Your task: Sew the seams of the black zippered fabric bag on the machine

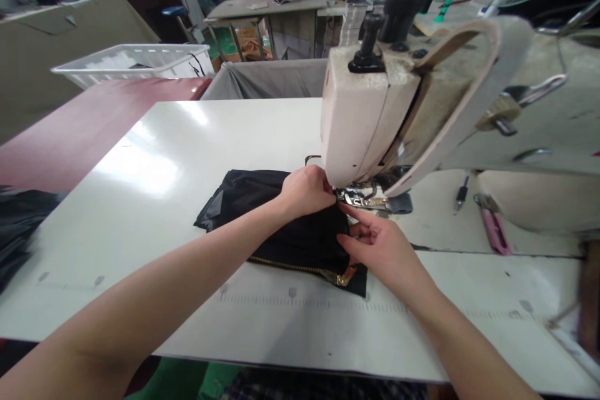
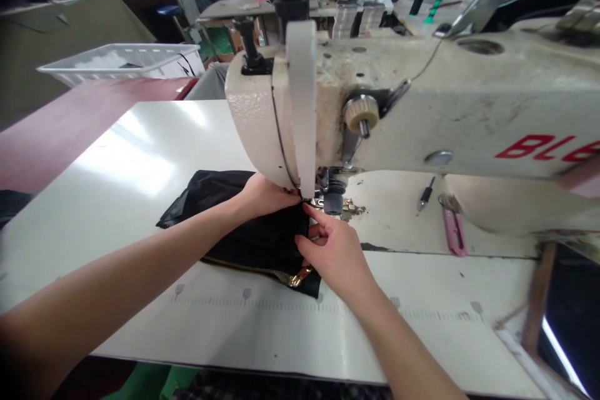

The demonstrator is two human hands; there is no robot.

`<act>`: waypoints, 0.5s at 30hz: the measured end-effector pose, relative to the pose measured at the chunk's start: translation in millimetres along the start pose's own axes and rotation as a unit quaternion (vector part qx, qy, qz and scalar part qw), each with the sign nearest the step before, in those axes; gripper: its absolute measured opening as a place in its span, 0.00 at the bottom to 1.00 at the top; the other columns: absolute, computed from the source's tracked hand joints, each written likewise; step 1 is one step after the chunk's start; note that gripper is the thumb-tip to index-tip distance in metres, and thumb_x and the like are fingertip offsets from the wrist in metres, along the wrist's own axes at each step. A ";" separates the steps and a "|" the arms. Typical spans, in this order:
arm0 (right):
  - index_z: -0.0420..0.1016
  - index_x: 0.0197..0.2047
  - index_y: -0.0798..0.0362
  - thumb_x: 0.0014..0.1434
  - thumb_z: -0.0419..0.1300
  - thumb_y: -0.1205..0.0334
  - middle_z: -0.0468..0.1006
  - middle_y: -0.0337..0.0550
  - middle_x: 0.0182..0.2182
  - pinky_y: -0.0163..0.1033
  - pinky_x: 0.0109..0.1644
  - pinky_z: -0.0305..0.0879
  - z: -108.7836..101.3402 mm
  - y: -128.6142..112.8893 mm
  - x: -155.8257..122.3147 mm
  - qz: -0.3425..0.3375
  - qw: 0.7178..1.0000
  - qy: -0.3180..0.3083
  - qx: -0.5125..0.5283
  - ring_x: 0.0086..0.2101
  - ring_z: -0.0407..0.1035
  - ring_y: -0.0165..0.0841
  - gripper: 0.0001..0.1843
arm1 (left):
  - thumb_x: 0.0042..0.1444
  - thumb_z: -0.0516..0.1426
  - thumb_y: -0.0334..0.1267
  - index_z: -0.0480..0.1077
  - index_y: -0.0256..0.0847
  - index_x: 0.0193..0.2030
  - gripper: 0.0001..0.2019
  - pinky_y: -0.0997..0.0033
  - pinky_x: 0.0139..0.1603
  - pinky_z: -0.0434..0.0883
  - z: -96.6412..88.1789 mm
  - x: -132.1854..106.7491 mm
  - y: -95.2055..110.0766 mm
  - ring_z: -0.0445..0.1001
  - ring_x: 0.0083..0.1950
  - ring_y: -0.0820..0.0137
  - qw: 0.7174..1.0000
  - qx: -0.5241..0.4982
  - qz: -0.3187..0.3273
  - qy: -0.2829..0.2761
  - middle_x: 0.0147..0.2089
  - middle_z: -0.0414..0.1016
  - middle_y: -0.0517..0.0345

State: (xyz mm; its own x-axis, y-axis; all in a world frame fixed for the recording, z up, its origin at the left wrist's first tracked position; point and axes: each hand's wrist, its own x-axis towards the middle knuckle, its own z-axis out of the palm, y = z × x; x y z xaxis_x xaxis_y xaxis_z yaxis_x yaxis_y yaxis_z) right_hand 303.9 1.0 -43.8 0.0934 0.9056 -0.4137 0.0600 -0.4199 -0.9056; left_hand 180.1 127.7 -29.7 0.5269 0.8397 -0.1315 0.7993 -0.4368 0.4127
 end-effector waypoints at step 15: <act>0.62 0.63 0.57 0.46 0.64 0.51 0.72 0.33 0.23 0.38 0.30 0.69 0.1 7.9 -5.1 -0.014 0.998 0.004 0.056 0.24 0.68 0.31 0.42 | 0.49 0.61 0.36 0.71 0.40 0.34 0.06 0.70 0.32 0.65 1.3 -14.8 -5.5 0.72 0.33 0.66 0.996 -0.045 0.023 0.072 0.31 0.73 0.59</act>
State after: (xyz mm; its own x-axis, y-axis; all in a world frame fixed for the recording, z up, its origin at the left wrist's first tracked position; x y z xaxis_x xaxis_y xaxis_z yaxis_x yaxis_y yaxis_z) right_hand 303.8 -6.9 -48.8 0.1016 0.9162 -0.3876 -0.0496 -0.3844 -0.9218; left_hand 168.3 117.3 -31.2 0.5104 0.8597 0.0174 0.7425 -0.4508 0.4955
